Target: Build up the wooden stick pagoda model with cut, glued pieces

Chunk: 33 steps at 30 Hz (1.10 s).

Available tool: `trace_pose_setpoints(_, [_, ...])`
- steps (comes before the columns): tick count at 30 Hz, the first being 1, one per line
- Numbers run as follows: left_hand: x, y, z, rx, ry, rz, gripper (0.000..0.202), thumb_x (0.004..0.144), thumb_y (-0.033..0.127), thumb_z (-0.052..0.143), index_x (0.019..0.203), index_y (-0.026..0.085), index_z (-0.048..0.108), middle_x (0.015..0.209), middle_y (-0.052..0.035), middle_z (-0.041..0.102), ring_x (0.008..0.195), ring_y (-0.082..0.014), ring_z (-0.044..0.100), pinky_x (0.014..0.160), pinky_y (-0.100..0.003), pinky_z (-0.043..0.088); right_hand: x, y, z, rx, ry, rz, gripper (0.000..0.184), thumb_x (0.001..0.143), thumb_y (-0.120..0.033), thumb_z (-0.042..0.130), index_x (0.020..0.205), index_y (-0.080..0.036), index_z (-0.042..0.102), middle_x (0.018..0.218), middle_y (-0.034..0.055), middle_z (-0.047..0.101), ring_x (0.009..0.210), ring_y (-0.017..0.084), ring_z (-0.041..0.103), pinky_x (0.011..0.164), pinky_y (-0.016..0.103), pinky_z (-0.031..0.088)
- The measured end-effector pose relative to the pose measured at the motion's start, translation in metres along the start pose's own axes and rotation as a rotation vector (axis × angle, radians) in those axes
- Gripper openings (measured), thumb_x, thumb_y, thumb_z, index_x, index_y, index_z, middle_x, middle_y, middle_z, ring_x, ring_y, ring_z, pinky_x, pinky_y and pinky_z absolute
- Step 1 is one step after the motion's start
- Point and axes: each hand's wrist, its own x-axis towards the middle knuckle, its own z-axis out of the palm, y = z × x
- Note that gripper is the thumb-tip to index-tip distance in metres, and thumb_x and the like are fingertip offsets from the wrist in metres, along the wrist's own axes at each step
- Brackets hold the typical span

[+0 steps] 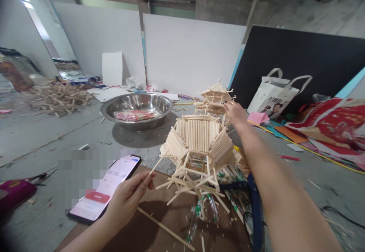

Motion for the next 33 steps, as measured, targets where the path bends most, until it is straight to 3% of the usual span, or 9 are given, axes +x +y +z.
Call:
trace_pose_setpoints(6, [0.000, -0.001, 0.000, 0.015, -0.011, 0.011, 0.031, 0.081, 0.034, 0.035, 0.065, 0.017, 0.055, 0.056, 0.0016, 0.055, 0.050, -0.0090, 0.047, 0.050, -0.017, 0.037, 0.010, -0.002, 0.002, -0.006, -0.004, 0.031, 0.026, 0.079, -0.025, 0.038, 0.082, -0.022, 0.064, 0.092, 0.0071, 0.062, 0.081, 0.021, 0.054, 0.066, 0.032, 0.040])
trace_pose_setpoints(11, [0.000, -0.002, 0.000, 0.013, -0.005, 0.016, 0.029, 0.081, 0.032, 0.036, 0.065, 0.017, 0.055, 0.056, 0.0020, 0.055, 0.050, -0.0085, 0.046, 0.050, -0.017, 0.037, 0.011, 0.001, 0.006, 0.026, -0.004, 0.018, 0.029, 0.079, -0.023, 0.037, 0.095, -0.017, 0.061, 0.101, 0.0096, 0.061, 0.091, 0.023, 0.054, 0.075, 0.035, 0.041])
trace_pose_setpoints(16, [0.000, -0.001, 0.001, 0.014, -0.007, -0.001, 0.028, 0.081, 0.033, 0.036, 0.067, 0.017, 0.055, 0.056, 0.0018, 0.055, 0.049, -0.0085, 0.045, 0.049, -0.017, 0.036, 0.003, 0.009, 0.012, 0.070, -0.016, -0.033, 0.046, 0.074, -0.030, 0.047, 0.117, -0.014, 0.047, 0.121, 0.0134, 0.048, 0.107, 0.025, 0.046, 0.085, 0.039, 0.038])
trace_pose_setpoints(20, [0.000, 0.000, 0.001, 0.027, -0.009, 0.002, 0.030, 0.081, 0.033, 0.035, 0.066, 0.018, 0.054, 0.055, 0.0019, 0.054, 0.048, -0.0087, 0.044, 0.049, -0.017, 0.037, -0.002, 0.015, 0.020, 0.096, -0.048, -0.059, 0.062, 0.069, -0.034, 0.054, 0.126, -0.018, 0.035, 0.130, 0.0141, 0.037, 0.115, 0.028, 0.038, 0.087, 0.042, 0.037])
trace_pose_setpoints(25, [0.000, 0.000, 0.001, 0.040, -0.013, 0.002, 0.031, 0.082, 0.034, 0.035, 0.063, 0.017, 0.053, 0.054, 0.0026, 0.053, 0.047, -0.0080, 0.043, 0.048, -0.017, 0.035, -0.001, 0.021, 0.031, 0.087, -0.091, -0.041, 0.076, 0.064, -0.037, 0.059, 0.130, -0.019, 0.026, 0.135, 0.0160, 0.028, 0.118, 0.031, 0.033, 0.088, 0.044, 0.034])
trace_pose_setpoints(33, [0.000, 0.000, 0.001, 0.024, -0.016, 0.005, 0.031, 0.081, 0.033, 0.036, 0.063, 0.017, 0.054, 0.054, 0.0023, 0.053, 0.047, -0.0080, 0.043, 0.046, -0.017, 0.034, 0.002, 0.025, 0.034, 0.095, -0.088, -0.037, 0.076, 0.062, -0.037, 0.060, 0.129, -0.019, 0.028, 0.134, 0.0164, 0.029, 0.116, 0.031, 0.036, 0.086, 0.044, 0.036])
